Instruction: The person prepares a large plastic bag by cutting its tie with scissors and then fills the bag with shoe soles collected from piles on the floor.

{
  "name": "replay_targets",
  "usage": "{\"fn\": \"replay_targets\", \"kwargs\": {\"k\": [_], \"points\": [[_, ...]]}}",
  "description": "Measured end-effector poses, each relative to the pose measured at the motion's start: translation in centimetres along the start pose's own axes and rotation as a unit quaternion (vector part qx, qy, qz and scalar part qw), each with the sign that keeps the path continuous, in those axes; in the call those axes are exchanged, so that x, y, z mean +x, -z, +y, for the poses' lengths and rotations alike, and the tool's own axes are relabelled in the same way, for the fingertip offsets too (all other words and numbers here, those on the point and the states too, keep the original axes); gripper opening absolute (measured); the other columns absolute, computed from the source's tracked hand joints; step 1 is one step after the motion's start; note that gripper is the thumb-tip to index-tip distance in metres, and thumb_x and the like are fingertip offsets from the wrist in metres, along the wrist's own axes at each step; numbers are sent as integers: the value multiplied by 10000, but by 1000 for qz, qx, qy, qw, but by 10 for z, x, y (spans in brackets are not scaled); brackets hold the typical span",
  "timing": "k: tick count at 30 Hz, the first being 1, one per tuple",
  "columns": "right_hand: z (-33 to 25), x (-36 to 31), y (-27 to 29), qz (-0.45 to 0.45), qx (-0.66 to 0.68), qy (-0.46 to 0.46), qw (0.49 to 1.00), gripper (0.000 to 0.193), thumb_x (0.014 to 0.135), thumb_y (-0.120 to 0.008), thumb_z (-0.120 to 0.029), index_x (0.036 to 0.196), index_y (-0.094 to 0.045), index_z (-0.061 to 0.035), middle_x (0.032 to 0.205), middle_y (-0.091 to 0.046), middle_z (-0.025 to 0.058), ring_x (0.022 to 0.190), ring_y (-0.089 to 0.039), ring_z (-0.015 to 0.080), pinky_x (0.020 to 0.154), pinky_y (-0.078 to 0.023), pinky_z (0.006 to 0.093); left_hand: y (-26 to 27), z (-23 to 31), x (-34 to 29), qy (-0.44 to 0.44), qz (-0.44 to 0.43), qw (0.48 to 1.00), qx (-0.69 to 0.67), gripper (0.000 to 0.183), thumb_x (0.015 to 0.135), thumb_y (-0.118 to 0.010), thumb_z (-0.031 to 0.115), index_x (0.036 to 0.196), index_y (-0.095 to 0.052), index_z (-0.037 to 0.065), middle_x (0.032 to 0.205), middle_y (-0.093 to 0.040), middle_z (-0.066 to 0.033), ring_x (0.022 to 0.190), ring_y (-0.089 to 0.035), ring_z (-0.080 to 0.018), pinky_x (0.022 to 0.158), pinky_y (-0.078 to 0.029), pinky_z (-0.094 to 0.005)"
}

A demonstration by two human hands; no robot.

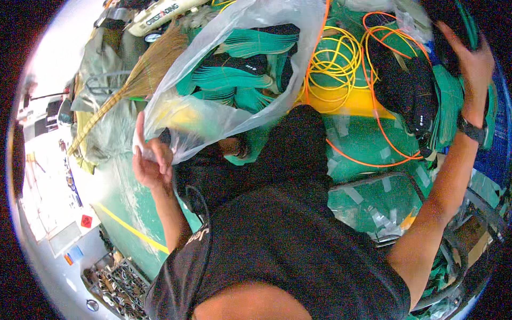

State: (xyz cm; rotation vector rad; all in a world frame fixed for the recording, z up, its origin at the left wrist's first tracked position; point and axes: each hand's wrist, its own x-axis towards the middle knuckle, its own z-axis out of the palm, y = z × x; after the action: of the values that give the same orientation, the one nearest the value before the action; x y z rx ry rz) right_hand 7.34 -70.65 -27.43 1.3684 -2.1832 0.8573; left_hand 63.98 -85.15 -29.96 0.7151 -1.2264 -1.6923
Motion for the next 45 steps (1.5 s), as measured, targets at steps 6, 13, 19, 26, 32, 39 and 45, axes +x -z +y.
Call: {"fn": "replay_targets", "kwargs": {"k": [6, 13, 19, 26, 32, 39, 45], "points": [[-244, 5, -87, -174, 405, 393, 807, 612, 568, -799, -199, 1105, -569, -17, 960, -618, 168, 980, -577, 291, 880, -448, 400, 0, -3, -8, -6, -4, 993, -114, 821, 911, -279, 582, 1423, -90, -32, 487, -468, -76, 297, -343, -96, 283, -278, -208], [-328, -43, -250, -649, 238, 345, 635, 818, 528, -734, -262, 1247, -478, 32, 1136, -529, 265, 1084, -505, 383, 907, -426, 427, 4, 5, -10, 27, -41, 992, -117, 987, 839, -324, 697, 1413, -51, -59, 441, -459, -50, 279, -367, -91, 274, -285, -205], [-340, -9, -267, -233, 143, 323, 906, 679, 679, -719, -256, 1252, -459, -2, 1169, -534, 177, 1037, -535, 300, 857, -434, 380, 22, 0, -13, 60, -83, 995, 10, 866, 875, -471, 497, 1408, -89, -68, 440, -447, -13, 287, -341, -58, 300, -285, -184], [-270, -78, -246, -159, 258, 439, 846, 722, 639, -657, -144, 1305, -402, -36, 1255, -464, 174, 1166, -446, 332, 937, -368, 457, -5, 0, 20, 9, -79, 990, -113, 846, 865, -474, 345, 1400, 21, -84, 455, -457, -18, 298, -354, -59, 295, -287, -179], [-202, -151, -223, -347, 346, 371, 789, 501, 679, -679, -114, 1146, -515, -34, 1304, -417, 194, 1195, -415, 357, 943, -379, 514, -5, -4, 40, -21, -114, 985, -131, 761, 919, -422, 265, 1402, 55, -78, 474, -437, -21, 333, -316, -56, 318, -249, -187], [-71, -161, -161, 115, 302, -217, 921, 203, 805, -633, -112, 990, -606, -35, 861, -635, 97, 733, -612, 185, 657, -494, 272, 5, -17, 47, -16, -150, 980, -134, 707, 913, -404, 198, 1407, 21, -77, 500, -442, -33, 334, -317, -59, 317, -252, -172], [72, -281, -193, -49, -45, -275, 959, 306, 734, -613, -127, 991, -573, 33, 967, -588, 201, 940, -544, 363, 861, -427, 443, 28, -19, 48, 26, -152, 985, -75, 651, 912, -420, 208, 1395, -106, -96, 519, -446, -32, 341, -323, -54, 316, -256, -171]]}}
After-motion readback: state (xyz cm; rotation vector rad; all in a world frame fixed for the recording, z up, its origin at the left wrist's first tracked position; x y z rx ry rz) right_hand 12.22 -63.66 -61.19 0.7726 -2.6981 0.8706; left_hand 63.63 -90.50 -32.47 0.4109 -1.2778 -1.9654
